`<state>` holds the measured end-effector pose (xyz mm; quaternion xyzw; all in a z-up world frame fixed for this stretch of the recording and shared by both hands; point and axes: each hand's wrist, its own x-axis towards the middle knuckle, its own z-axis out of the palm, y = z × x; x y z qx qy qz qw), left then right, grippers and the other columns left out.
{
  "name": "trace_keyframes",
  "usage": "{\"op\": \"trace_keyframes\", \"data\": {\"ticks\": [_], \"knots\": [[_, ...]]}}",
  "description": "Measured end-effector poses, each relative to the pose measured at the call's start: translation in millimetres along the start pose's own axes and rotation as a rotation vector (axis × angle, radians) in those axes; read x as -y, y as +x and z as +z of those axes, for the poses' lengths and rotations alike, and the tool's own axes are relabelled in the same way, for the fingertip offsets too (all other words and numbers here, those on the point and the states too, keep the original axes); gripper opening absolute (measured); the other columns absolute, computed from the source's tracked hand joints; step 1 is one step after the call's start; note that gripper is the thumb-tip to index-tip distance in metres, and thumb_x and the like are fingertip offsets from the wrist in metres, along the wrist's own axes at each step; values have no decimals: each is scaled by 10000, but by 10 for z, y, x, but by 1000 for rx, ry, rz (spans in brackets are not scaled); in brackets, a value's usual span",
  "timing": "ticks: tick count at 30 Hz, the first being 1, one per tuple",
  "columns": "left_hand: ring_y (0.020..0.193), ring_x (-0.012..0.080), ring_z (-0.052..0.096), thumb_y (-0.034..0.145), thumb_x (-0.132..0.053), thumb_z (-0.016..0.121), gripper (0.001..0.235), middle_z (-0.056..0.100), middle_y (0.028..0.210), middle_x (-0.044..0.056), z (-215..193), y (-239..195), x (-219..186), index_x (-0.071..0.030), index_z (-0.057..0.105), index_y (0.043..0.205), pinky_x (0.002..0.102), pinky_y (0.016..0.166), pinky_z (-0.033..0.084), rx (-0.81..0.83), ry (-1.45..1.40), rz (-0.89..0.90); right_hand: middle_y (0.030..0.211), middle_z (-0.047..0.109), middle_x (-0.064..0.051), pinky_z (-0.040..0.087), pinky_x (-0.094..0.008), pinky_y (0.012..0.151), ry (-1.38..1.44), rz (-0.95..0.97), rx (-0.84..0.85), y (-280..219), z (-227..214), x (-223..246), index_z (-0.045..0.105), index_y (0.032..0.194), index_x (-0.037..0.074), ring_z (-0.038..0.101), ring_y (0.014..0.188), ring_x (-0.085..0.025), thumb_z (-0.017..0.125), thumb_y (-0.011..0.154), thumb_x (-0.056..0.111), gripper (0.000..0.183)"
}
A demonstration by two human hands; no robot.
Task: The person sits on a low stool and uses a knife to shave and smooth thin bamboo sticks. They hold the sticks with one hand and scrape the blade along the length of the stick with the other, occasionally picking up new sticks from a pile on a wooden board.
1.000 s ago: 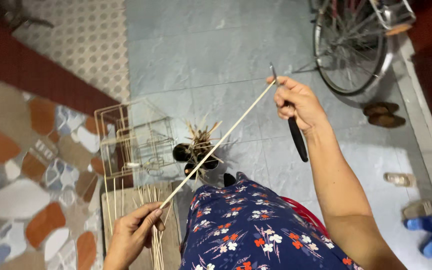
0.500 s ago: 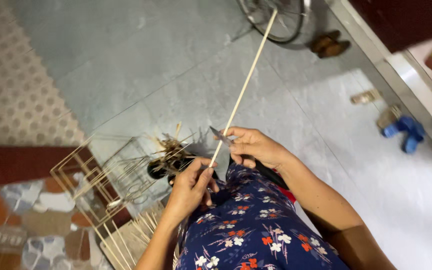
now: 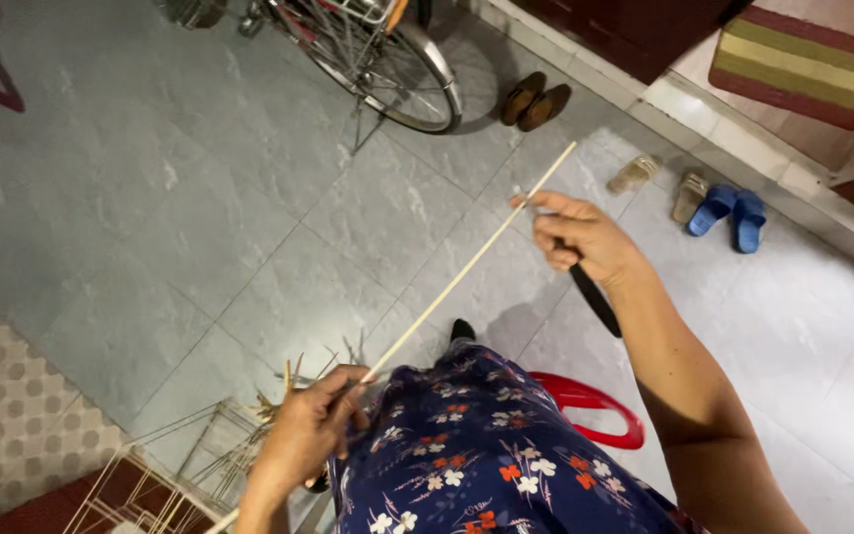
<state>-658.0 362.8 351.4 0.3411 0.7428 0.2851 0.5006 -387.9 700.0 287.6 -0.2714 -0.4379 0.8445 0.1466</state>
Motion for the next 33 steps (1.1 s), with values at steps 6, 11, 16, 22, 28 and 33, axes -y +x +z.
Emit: {"op": "trace_keyframes", "data": {"ticks": [6,11,16,22,28,33], "knots": [[391,100,546,954,-168,616,277,729,607,28,-164,545,-726,-195,749,1196,285,405,464,40,81,-73,742,525,-12,317,-242,472,103,-189,-183,14,-911,545,591,1385,55,363,478,-64,571,1019,139,376],[395,83,574,956,-146,617,239,730,612,24,-89,1161,-1100,-159,754,1151,249,418,475,112,115,54,777,552,-7,318,-248,496,217,-348,-420,-68,-1415,565,608,1396,74,391,510,-70,589,1038,134,364],[395,85,537,953,-149,612,241,730,639,14,-190,1890,-1400,-157,756,1146,258,383,442,112,140,12,837,566,-3,298,-242,523,325,-492,-568,-322,-1871,704,563,1478,97,394,561,-71,597,1088,142,394],[417,61,535,983,-150,589,221,705,652,32,-10,2825,-1951,-130,734,1149,243,385,385,189,41,134,646,447,45,246,-212,409,135,-393,-531,-152,-1439,844,534,1512,109,361,476,-51,571,968,118,546],[424,69,555,1012,-162,579,202,702,667,23,361,3667,-2519,-101,723,1139,240,396,405,321,57,335,624,500,-6,325,-238,424,7,-223,-417,527,-1028,1117,517,1513,82,405,463,-79,549,1028,157,492],[423,72,594,998,-187,602,205,734,665,22,691,4139,-2893,-118,739,1133,245,420,464,447,134,362,648,536,-19,361,-251,425,99,-183,-353,797,-1172,1308,495,1482,96,439,464,-89,574,1007,136,483]]}}
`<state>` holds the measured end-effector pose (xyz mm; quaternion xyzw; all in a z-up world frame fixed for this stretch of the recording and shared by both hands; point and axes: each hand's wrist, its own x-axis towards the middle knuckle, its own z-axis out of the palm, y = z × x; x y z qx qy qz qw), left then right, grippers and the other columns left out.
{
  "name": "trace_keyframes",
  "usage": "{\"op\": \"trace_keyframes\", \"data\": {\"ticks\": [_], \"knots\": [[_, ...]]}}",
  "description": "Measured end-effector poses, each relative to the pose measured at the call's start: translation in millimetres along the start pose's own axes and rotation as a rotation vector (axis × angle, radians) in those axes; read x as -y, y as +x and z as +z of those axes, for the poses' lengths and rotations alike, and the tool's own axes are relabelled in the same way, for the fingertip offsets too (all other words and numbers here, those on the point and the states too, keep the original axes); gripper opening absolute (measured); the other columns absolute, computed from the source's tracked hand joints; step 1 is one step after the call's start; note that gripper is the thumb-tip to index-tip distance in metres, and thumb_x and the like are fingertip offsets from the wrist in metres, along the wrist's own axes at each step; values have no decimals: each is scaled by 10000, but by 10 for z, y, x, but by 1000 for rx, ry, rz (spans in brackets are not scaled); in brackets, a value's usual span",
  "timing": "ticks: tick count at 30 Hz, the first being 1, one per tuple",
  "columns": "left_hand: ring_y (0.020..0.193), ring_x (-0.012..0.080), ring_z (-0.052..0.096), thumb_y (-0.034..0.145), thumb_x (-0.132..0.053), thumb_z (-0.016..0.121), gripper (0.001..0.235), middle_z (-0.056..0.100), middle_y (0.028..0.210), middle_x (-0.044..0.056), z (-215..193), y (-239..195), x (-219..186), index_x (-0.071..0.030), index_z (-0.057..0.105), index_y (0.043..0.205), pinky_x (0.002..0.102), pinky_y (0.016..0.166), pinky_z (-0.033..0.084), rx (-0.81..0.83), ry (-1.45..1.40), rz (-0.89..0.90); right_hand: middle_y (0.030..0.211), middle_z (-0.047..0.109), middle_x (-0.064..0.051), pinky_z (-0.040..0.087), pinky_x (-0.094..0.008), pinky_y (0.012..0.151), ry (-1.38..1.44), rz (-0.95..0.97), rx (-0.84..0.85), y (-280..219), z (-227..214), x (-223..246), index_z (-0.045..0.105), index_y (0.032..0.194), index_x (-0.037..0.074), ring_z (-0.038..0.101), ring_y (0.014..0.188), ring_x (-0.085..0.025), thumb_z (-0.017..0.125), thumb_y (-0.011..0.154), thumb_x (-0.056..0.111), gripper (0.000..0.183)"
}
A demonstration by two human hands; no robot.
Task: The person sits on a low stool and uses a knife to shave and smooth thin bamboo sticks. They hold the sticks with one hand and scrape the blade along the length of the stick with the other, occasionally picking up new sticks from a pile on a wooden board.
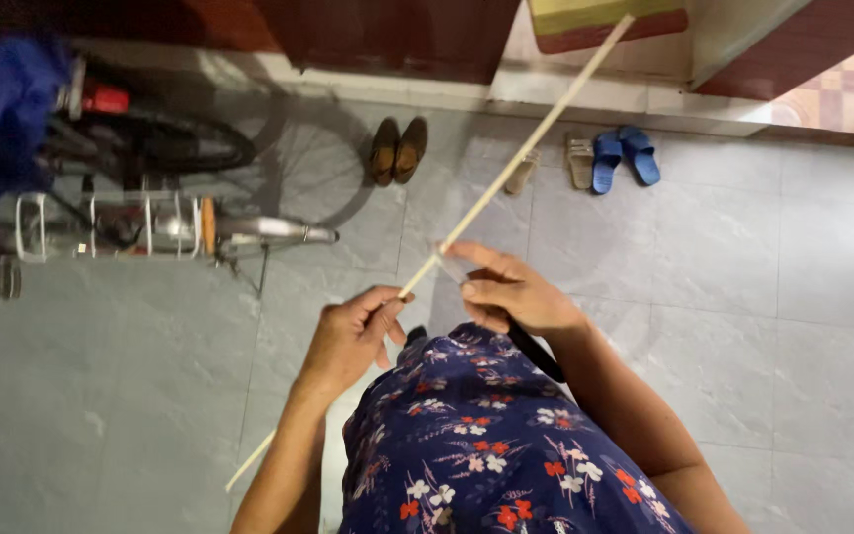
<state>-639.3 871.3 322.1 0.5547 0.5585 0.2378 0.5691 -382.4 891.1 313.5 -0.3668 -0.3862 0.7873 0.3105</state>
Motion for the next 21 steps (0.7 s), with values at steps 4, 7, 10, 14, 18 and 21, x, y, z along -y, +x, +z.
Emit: {"op": "trace_keyframes", "data": {"ticks": [4,7,10,14,18,21], "knots": [[411,77,574,992,-202,618,211,726,654,26,168,483,-181,-136,755,1138,252,420,461,32,88,25,634,556,-35,362,-252,409,-114,-16,-14,182,-546,192,551,1417,75,438,444,-91,571,997,125,423],[404,80,559,982,-196,614,226,733,667,15,297,845,-278,-143,755,1150,252,414,450,67,72,10,637,512,-6,324,-224,430,-65,-66,-126,175,-1194,401,561,1440,99,413,467,-68,571,1004,127,437],[419,84,561,975,-187,622,226,719,655,30,524,1263,-360,-139,768,1140,263,418,445,74,66,-32,672,509,-8,282,-226,421,47,-118,-139,199,-1960,635,572,1394,40,375,481,-62,586,1016,115,386],[441,90,600,965,-176,615,211,741,673,12,845,1750,-543,-133,761,1111,254,474,492,95,156,-46,667,514,-13,274,-232,425,74,-164,-246,96,-2988,1086,569,1376,24,361,472,-73,582,1015,119,374],[509,85,641,955,-162,615,207,741,697,20,1188,2195,-613,-105,759,1093,257,497,498,85,71,-53,681,535,-23,255,-220,418,79,-175,-398,47,-3839,1589,570,1372,21,354,477,-67,580,991,103,390],[535,85,653,951,-154,621,204,752,723,21,1498,2565,-605,-82,764,1078,250,519,518,75,13,-56,687,532,-12,274,-218,426,109,-248,-421,41,-4320,1853,579,1398,30,367,473,-69,571,980,102,424]]}}
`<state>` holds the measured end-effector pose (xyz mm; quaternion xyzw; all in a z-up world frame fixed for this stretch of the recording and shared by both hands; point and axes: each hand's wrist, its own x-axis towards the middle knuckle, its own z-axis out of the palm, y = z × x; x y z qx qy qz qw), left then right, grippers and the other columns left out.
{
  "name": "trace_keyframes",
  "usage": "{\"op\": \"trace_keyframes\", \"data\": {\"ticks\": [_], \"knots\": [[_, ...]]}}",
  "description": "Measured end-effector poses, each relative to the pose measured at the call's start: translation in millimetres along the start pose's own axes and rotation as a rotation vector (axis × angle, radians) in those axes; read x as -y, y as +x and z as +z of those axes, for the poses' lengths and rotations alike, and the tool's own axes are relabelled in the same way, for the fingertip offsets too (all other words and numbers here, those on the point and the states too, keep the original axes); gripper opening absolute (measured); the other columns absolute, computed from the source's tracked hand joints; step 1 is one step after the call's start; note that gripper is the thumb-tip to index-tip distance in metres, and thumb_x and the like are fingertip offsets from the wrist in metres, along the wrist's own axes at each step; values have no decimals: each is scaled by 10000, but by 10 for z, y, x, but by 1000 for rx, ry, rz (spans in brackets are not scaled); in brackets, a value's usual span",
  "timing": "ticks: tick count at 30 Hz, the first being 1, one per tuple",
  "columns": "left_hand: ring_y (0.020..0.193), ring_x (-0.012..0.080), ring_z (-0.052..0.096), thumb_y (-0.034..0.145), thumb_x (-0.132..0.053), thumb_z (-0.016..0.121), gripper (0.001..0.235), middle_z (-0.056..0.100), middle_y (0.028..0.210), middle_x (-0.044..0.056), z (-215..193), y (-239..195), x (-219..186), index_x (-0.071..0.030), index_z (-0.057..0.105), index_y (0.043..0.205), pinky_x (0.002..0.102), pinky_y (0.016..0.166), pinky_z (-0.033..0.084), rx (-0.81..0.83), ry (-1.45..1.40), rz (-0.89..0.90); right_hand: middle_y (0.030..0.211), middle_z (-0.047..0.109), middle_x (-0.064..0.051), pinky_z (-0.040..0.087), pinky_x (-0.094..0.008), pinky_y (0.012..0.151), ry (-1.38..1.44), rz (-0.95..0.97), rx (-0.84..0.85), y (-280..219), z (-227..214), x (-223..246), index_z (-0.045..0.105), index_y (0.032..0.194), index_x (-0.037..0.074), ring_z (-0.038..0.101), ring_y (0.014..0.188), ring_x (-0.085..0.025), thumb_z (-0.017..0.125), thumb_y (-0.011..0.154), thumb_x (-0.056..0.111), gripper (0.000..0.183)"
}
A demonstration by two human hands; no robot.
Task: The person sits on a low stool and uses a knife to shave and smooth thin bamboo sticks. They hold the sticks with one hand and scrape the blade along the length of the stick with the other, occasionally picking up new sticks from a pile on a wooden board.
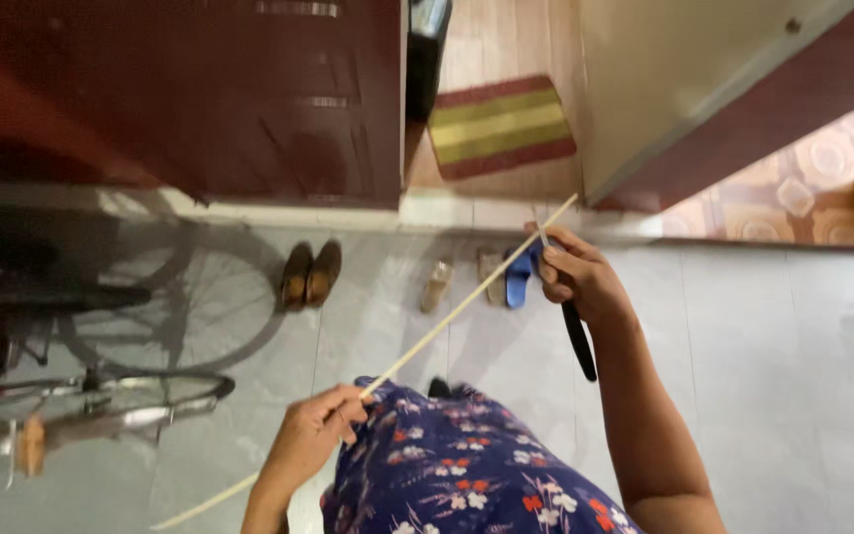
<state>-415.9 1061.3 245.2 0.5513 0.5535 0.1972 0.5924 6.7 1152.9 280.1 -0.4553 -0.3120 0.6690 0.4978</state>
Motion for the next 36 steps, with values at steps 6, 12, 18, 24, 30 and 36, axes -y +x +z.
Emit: {"op": "trace_keyframes", "data": {"ticks": [6,12,18,24,30,36], "knots": [[504,89,598,953,-138,613,224,766,720,32,49,774,-462,-93,783,1092,246,520,514,-3,20,-88,692,529,-10,314,-215,434,43,-42,-33,758,-487,411,571,1393,50,384,477,-72,551,997,116,402],[464,48,503,935,-137,619,275,745,683,8,221,1740,-1007,-120,761,1169,228,429,432,-21,-39,78,718,550,-21,337,-209,447,137,-106,-3,1415,-864,674,527,1426,51,401,490,-72,536,1019,119,413],[472,33,474,956,-171,647,242,718,666,2,294,2654,-1543,-88,791,1131,218,429,395,12,-104,45,678,549,-13,322,-195,427,275,-117,-129,2057,-1264,952,498,1450,96,369,429,-47,516,1041,148,412],[483,47,565,969,-187,624,243,721,671,13,358,3546,-1909,-60,787,1097,212,447,448,100,-94,-10,670,567,-8,322,-192,427,361,-173,-116,2757,-1764,1206,504,1472,104,376,425,-31,514,1038,133,435],[568,41,618,987,-179,642,230,730,676,28,660,4678,-2247,-49,800,1091,219,512,483,12,-116,97,683,580,-1,327,-205,414,290,-191,-125,3945,-2609,1770,541,1414,74,387,418,-44,519,1033,137,386],[541,55,595,945,-171,670,217,747,665,15,1049,5516,-3374,-88,801,1097,245,486,460,-200,-144,94,695,568,6,337,-201,435,163,-157,-62,5133,-3307,3074,581,1405,82,408,455,-42,514,1045,121,368]]}}
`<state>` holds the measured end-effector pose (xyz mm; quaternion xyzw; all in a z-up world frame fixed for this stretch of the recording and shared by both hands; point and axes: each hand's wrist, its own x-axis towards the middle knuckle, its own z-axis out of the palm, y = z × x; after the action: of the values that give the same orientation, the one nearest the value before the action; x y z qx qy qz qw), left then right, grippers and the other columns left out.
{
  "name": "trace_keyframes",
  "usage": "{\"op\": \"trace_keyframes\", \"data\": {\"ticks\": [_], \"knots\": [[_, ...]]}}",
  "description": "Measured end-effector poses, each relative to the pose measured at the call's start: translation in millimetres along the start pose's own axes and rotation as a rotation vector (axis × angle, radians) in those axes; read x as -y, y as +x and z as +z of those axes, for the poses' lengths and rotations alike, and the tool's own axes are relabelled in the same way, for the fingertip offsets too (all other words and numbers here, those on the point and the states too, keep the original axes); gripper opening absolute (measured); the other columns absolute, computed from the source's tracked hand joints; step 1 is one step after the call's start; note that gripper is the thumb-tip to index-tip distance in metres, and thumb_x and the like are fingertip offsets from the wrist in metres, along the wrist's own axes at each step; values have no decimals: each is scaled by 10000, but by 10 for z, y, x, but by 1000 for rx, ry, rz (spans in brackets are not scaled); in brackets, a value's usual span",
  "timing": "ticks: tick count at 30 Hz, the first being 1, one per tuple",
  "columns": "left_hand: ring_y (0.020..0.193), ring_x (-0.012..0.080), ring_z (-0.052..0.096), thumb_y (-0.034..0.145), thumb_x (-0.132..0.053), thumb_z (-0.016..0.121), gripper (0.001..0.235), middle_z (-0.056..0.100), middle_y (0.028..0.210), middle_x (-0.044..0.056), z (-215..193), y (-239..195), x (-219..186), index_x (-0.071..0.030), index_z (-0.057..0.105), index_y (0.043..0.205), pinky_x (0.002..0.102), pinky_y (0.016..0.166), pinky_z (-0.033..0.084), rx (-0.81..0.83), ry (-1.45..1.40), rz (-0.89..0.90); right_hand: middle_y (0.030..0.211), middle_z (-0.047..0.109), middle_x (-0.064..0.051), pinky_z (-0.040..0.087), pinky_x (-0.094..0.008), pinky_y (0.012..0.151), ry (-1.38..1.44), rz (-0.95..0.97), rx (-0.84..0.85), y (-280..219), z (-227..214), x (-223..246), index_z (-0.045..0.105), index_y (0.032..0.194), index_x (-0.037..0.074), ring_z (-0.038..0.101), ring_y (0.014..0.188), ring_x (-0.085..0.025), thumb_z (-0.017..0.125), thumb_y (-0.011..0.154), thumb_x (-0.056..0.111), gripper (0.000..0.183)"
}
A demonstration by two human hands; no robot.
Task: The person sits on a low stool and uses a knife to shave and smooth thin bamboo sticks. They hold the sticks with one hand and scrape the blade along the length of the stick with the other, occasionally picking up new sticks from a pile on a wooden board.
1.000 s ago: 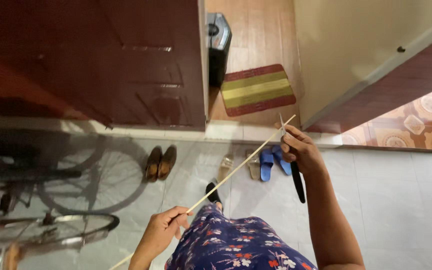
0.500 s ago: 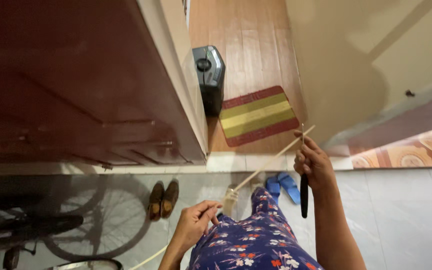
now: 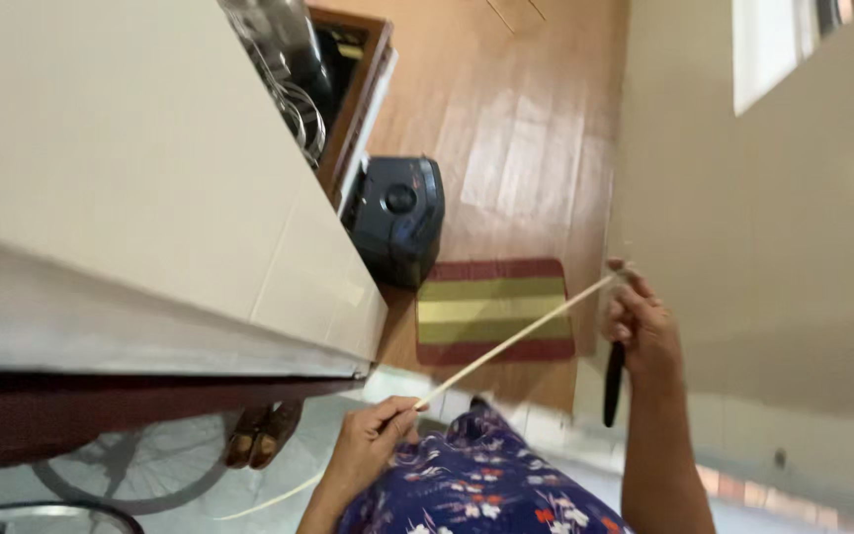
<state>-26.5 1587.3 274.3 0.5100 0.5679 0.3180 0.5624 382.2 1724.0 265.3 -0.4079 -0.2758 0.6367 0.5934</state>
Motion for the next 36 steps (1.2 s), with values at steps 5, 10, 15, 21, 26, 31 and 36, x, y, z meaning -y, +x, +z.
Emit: {"op": "trace_keyframes", "data": {"ticks": [5,10,15,21,26,31,36], "knots": [[488,56,552,958,-161,658,205,758,680,9,214,433,-845,-94,782,1107,260,446,439,-181,65,-33,741,549,1,335,-212,481,3,-106,117,830,230,1017,580,1428,39,405,509,-54,495,1098,83,343],[481,54,577,989,-139,615,237,752,757,20,255,947,-1408,-74,723,1189,238,454,484,-387,64,169,597,438,53,260,-196,346,-347,189,420,1104,1014,1176,507,1502,59,368,399,-47,504,924,6,580],[501,61,605,1050,-176,548,258,747,775,37,327,1625,-1765,-74,689,1240,225,473,499,-442,-75,179,672,539,12,358,-212,408,-514,406,745,1503,1825,998,373,1567,86,442,477,-57,529,928,14,662],[473,73,615,1067,-187,519,281,769,776,73,138,2290,-2033,-53,699,1237,238,447,494,-281,-233,62,697,551,11,377,-189,447,-551,476,916,2317,2273,1081,431,1546,59,469,513,-37,545,963,25,595],[421,78,594,1028,-186,540,301,767,725,59,4,2579,-2398,-79,669,1279,242,410,477,-355,-129,24,658,549,2,350,-185,421,-563,536,1000,2876,2427,1158,536,1442,22,436,475,-36,574,992,66,454],[415,87,578,1035,-172,493,312,771,763,38,-121,2570,-2521,-84,639,1297,238,405,487,-442,-106,21,668,542,-5,356,-204,418,-529,582,971,3421,2599,1166,565,1393,-36,465,493,-62,607,977,38,425],[583,68,651,1100,-179,456,297,750,844,64,-73,2531,-2462,-38,645,1280,220,489,532,-649,-288,74,694,552,-8,322,-200,406,-310,575,1088,3950,3162,1101,511,1468,10,443,484,-65,618,970,96,517]]}}
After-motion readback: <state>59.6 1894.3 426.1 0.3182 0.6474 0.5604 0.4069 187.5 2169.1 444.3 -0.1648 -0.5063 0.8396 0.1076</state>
